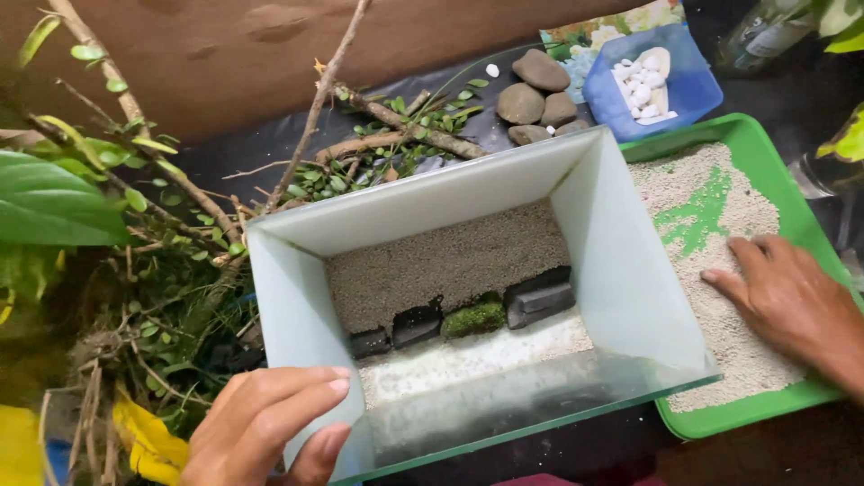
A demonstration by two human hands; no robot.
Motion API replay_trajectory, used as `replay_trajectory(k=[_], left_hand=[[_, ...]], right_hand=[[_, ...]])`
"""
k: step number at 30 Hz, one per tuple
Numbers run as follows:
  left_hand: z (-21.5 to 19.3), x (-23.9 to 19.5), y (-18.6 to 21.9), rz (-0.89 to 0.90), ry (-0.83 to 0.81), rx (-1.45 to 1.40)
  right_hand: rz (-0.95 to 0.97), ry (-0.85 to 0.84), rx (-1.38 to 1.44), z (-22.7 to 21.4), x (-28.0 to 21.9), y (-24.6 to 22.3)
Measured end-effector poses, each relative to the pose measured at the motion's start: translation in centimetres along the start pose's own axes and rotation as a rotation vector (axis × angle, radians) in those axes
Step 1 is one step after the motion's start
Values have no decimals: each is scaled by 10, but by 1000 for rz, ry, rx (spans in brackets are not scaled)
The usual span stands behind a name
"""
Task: Arranging rocks and moss inside a glass tank and pouring sand to create a decorative aquascape.
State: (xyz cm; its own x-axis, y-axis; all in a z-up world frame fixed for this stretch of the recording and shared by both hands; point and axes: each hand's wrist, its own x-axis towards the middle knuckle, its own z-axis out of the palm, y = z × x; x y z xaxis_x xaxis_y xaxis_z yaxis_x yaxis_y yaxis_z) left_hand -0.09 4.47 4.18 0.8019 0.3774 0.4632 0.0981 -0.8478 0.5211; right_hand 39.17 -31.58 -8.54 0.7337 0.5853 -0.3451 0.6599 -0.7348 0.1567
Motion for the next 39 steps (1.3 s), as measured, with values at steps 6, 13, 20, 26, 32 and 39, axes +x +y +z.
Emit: replay_trajectory(k=[6, 13, 20, 26, 32, 39], left_hand=[[0, -17, -6, 1, 54, -202], [13, -4, 9, -21, 200, -247], [15, -7, 5, -4, 190, -220], [19, -3, 4, 58, 246, -206], [19, -6, 5, 32, 237, -209], [19, -8, 3, 32, 224, -208]], right_hand=[[152, -88, 83, 15, -20, -18], [61, -40, -141, 44, -26, -21], [-104, 65, -10, 60, -23, -11], [154, -184, 219, 11, -13, -32], [532, -358, 758, -44, 10, -26], [330, -576, 1805, 61, 43, 71]])
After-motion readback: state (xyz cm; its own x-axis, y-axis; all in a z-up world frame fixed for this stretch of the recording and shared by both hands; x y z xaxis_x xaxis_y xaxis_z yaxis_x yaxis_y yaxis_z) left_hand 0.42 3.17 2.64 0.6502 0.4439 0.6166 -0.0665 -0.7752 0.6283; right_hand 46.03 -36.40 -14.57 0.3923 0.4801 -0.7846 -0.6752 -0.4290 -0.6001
